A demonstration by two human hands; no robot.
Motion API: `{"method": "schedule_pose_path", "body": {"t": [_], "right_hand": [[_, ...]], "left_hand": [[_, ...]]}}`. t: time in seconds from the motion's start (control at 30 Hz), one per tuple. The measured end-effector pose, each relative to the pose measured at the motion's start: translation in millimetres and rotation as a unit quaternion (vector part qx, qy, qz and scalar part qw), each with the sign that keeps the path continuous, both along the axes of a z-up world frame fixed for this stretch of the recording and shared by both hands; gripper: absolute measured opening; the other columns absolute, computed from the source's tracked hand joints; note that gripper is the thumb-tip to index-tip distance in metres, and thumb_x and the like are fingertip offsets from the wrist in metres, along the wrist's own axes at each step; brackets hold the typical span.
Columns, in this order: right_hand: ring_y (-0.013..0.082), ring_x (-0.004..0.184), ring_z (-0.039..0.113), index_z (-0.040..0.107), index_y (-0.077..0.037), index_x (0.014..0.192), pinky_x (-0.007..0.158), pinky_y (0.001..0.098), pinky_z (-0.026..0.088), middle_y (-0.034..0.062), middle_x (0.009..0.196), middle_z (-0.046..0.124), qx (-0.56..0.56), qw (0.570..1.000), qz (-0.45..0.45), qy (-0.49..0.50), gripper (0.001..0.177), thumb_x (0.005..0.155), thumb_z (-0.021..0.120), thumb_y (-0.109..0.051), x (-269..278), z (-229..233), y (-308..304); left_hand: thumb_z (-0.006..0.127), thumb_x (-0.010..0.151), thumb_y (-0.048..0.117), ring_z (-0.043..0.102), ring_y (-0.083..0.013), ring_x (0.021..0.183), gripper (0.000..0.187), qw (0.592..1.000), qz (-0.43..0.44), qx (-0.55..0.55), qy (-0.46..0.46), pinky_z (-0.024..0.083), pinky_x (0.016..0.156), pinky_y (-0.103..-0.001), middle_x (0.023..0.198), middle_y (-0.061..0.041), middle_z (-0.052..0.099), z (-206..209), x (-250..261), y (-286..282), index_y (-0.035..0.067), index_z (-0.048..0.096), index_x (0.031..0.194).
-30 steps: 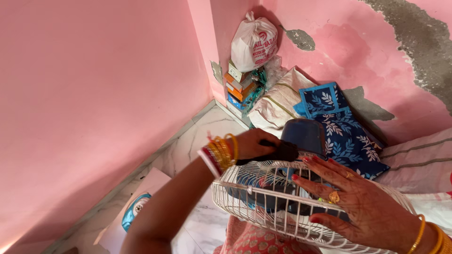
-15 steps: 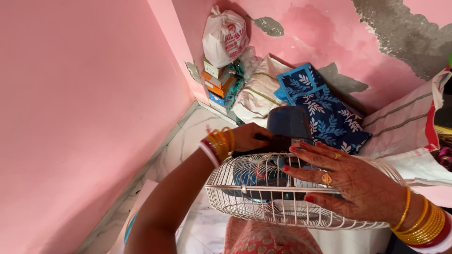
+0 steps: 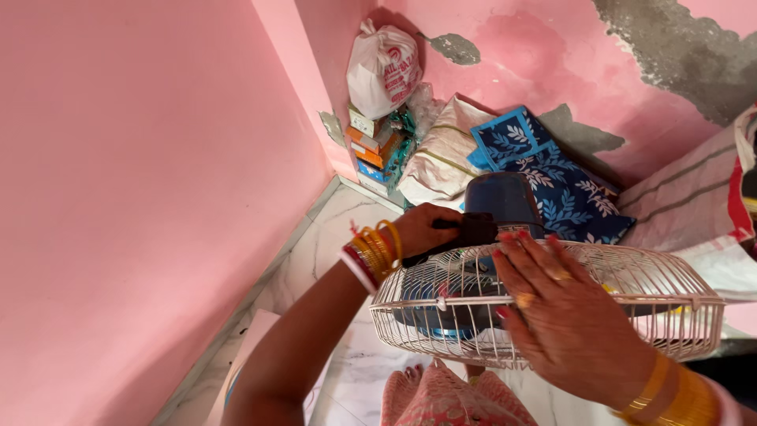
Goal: The person wipes the front grill and blades of a standing fan using a dark cloth. They systematically clean the metal bars and the fan blades visible through the grill, rotating the fan slightly to access different sections.
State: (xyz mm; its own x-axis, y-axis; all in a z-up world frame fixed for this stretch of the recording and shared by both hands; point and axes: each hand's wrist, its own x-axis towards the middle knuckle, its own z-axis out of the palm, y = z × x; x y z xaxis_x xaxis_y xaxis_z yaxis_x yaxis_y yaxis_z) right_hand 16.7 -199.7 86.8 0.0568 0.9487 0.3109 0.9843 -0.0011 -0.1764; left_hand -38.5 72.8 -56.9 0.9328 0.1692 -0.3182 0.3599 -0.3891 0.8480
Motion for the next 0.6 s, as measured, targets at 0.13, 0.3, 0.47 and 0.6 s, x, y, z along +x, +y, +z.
{"method": "schedule_pose_path", "body": {"t": [0.13,0.3,0.47,0.6], "right_hand": [[0.0398,0.136,0.041,0.051,-0.008,0.142,0.113,0.0543,0.026,0.0255,0.149,0.044,-0.074,0.996,-0.047,-0.035,0.063,0.094,0.05,-0.048,-8.7,3.4,12.8],[0.0381,0.138,0.044,0.052,-0.009,0.141,0.115,0.0529,0.027,0.0226,0.148,0.047,-0.067,0.995,-0.055,-0.052,0.062,0.095,0.048,-0.051,-7.0,7.2,21.9],[0.0356,0.135,0.046,0.053,-0.012,0.141,0.115,0.0521,0.028,0.0212,0.148,0.048,-0.065,0.996,-0.058,-0.035,0.062,0.094,0.05,-0.052,-11.1,8.1,20.7],[0.0355,0.136,0.046,0.053,-0.012,0.142,0.114,0.0523,0.028,0.02,0.148,0.048,-0.054,0.996,-0.057,-0.037,0.063,0.093,0.05,-0.052,-16.6,6.1,17.3]], "left_hand": [[0.069,0.09,0.023,0.071,-0.0157,0.091,0.039,0.996,-0.058,0.03,-0.057,0.057,0.087,-0.032,0.105,-0.009,0.078,-55.2,29.6,-8.9,0.01,0.07,0.127],[0.065,0.093,0.023,0.07,-0.0134,0.091,0.035,0.993,-0.09,-0.055,-0.059,0.058,0.086,-0.03,0.104,-0.008,0.078,-75.0,42.4,1.2,0.009,0.072,0.126],[0.064,0.096,0.025,0.068,-0.0122,0.08,0.033,0.993,-0.113,0.016,-0.043,0.057,0.08,-0.03,0.092,-0.006,0.078,-25.9,17.2,5.2,0.011,0.073,0.124],[0.065,0.095,0.023,0.067,-0.0108,0.077,0.03,0.989,-0.134,-0.004,-0.068,0.057,0.075,-0.032,0.089,-0.006,0.077,16.1,-18.8,16.6,0.01,0.073,0.121]]}}
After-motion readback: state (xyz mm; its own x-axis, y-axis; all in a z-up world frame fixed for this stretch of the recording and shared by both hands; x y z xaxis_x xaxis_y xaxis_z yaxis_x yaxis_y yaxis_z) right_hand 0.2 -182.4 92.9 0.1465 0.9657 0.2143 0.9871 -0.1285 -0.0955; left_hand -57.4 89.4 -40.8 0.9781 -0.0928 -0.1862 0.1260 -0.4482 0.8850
